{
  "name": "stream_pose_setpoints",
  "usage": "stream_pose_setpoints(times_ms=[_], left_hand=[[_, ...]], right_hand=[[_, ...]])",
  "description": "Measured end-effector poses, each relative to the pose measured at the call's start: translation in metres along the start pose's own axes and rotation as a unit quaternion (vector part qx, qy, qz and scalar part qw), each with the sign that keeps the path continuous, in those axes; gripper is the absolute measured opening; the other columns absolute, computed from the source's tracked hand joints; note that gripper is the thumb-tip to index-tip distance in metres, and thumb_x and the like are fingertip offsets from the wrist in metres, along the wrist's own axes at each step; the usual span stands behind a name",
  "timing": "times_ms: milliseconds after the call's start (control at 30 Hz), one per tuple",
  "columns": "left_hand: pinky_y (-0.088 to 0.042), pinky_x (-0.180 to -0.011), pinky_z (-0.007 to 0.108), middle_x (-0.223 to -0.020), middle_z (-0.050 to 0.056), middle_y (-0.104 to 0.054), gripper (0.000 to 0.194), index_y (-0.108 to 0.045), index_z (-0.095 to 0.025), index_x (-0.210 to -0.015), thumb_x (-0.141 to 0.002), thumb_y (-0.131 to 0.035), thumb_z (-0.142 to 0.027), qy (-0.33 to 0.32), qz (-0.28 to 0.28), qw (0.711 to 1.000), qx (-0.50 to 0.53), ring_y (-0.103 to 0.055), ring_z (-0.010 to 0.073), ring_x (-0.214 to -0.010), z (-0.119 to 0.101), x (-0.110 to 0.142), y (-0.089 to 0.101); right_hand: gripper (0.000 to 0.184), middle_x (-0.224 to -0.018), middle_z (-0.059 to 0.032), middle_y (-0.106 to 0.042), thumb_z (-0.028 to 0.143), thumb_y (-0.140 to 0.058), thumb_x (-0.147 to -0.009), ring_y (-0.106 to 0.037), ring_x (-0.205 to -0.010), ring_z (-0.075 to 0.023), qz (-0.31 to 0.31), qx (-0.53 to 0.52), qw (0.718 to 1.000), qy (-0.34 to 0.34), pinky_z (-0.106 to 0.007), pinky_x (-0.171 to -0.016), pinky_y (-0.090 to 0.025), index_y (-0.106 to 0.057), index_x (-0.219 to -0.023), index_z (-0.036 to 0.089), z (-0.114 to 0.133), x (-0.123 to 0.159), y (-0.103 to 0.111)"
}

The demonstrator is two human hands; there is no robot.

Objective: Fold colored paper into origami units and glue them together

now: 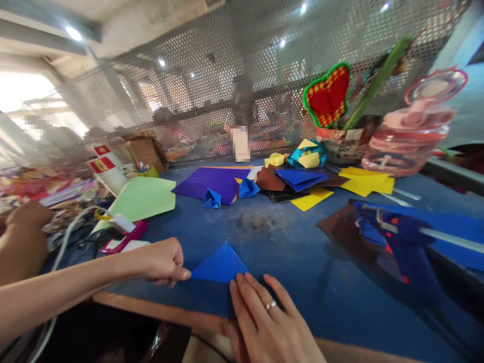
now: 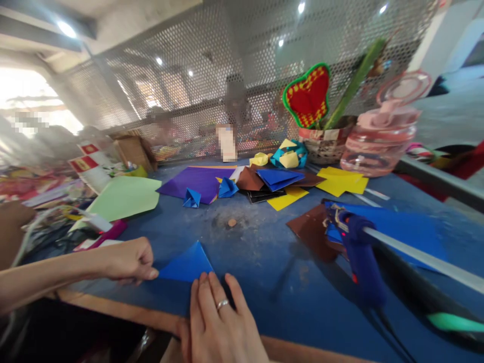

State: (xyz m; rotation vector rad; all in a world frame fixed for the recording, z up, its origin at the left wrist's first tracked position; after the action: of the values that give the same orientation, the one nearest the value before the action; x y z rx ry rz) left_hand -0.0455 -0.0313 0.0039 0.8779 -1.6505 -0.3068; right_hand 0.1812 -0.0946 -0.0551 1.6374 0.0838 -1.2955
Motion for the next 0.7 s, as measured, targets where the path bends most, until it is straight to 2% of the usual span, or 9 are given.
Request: stream_pose_setpoints(times_ms=[300,700], left_hand=[[-0.021,-0.038,0.022,-0.037,-0.005,-0.042,0.040,-0.055,-0.017,-0.050,-0.065,-0.062,-0.054,0.015,0.033,0.999,0.017,-0.029,0.0069,-0.033,0.003,-0.002,0.003],[-0.019,-0.036,0.022,-0.036,-0.003,-0.044,0.036,-0.054,-0.017,-0.048,-0.067,-0.056,-0.048,-0.035,0.071,0.997,0.026,-0.030,0.0069,-0.030,0.014,-0.008,-0.001]], right_hand=[[0.034,-0.107,-0.0054,-0.071,0.031,-0.039,-0.096,-0.062,-0.100,-0.0180,-0.011,-0.010,1.000,-0.008,-0.034,-0.098,-0.036,-0.068,-0.108,0.016,-0.001,0.001,0.004],[0.035,-0.094,-0.0039,-0.072,0.029,-0.035,-0.097,-0.064,-0.084,-0.0165,-0.032,-0.007,0.999,-0.025,-0.034,-0.090,-0.035,-0.067,-0.104,0.017,-0.004,0.005,0.011]])
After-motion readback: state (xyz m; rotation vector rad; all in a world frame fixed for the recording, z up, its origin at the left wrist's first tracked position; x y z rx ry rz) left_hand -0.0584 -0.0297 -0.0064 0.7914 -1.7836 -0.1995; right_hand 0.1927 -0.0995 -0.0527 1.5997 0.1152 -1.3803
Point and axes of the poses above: each hand's wrist, its own x-axis away from the middle knuckle, its own y-axis out of the back of the hand, z = x × y, the point moved 3 cm from there along -x, towards the middle knuckle
